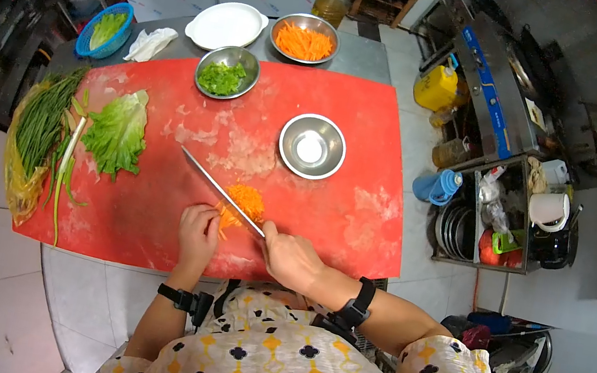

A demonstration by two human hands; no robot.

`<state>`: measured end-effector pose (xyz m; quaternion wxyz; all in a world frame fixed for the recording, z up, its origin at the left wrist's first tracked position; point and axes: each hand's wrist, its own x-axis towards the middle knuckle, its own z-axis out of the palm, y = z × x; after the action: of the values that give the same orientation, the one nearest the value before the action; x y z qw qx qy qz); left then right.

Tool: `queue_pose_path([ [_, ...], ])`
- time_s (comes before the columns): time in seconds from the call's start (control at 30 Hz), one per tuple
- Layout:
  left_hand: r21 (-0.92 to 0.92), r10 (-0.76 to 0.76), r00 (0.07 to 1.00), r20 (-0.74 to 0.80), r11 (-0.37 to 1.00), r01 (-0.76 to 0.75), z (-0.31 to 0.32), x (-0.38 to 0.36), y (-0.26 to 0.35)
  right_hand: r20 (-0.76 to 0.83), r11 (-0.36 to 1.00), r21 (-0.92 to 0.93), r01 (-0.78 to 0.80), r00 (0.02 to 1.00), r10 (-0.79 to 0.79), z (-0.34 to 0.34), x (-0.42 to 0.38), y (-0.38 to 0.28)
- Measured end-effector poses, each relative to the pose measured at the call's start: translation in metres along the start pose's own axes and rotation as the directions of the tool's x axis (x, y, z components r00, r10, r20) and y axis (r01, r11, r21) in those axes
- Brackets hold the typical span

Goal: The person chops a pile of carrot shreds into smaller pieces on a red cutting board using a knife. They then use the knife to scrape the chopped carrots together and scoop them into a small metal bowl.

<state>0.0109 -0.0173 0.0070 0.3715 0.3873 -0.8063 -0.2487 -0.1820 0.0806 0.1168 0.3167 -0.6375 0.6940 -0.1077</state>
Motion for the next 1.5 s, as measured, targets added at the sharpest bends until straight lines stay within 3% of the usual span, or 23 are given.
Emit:
queue_pose_path([
  [0.37, 0.055, -0.015, 0.999, 0.041, 0.998, 0.013, 0.002, 0.005, 0.000, 0.103, 0.998, -0.061, -0.021, 0.994, 0.027, 0.006, 0.008, -0.003],
  [0.53, 0.059, -0.027, 0.997, 0.075, 0.998, 0.022, -0.001, 0.005, -0.001, -0.041, 0.999, 0.004, 0.036, 0.999, -0.036, 0.016, 0.012, 0.008],
  [0.67, 0.057, -0.054, 0.995, 0.083, 0.997, 0.049, -0.003, 0.002, 0.003, -0.039, 0.999, 0.034, 0.029, 0.999, -0.028, 0.005, 0.004, 0.001],
  [0.73, 0.066, -0.036, 0.995, 0.090, 0.997, 0.031, -0.003, 0.003, 0.007, 0.084, 0.999, -0.032, -0.019, 0.996, 0.021, -0.002, 0.002, -0.004],
  [0.97, 0.089, -0.028, 0.996, 0.083, 0.996, 0.021, 0.001, -0.001, 0.004, 0.112, 0.998, -0.061, -0.008, 0.994, 0.015, 0.007, 0.010, -0.002],
  [1.23, 0.057, -0.020, 0.999, 0.050, 0.998, 0.017, -0.001, -0.003, 0.004, -0.046, 0.999, 0.032, 0.028, 0.999, -0.026, 0.011, 0.012, 0.004],
  [1.5, 0.092, -0.019, 0.999, 0.051, 0.996, 0.014, 0.003, -0.005, 0.006, 0.065, 0.998, -0.058, 0.014, 0.998, -0.011, 0.004, 0.003, -0.004],
])
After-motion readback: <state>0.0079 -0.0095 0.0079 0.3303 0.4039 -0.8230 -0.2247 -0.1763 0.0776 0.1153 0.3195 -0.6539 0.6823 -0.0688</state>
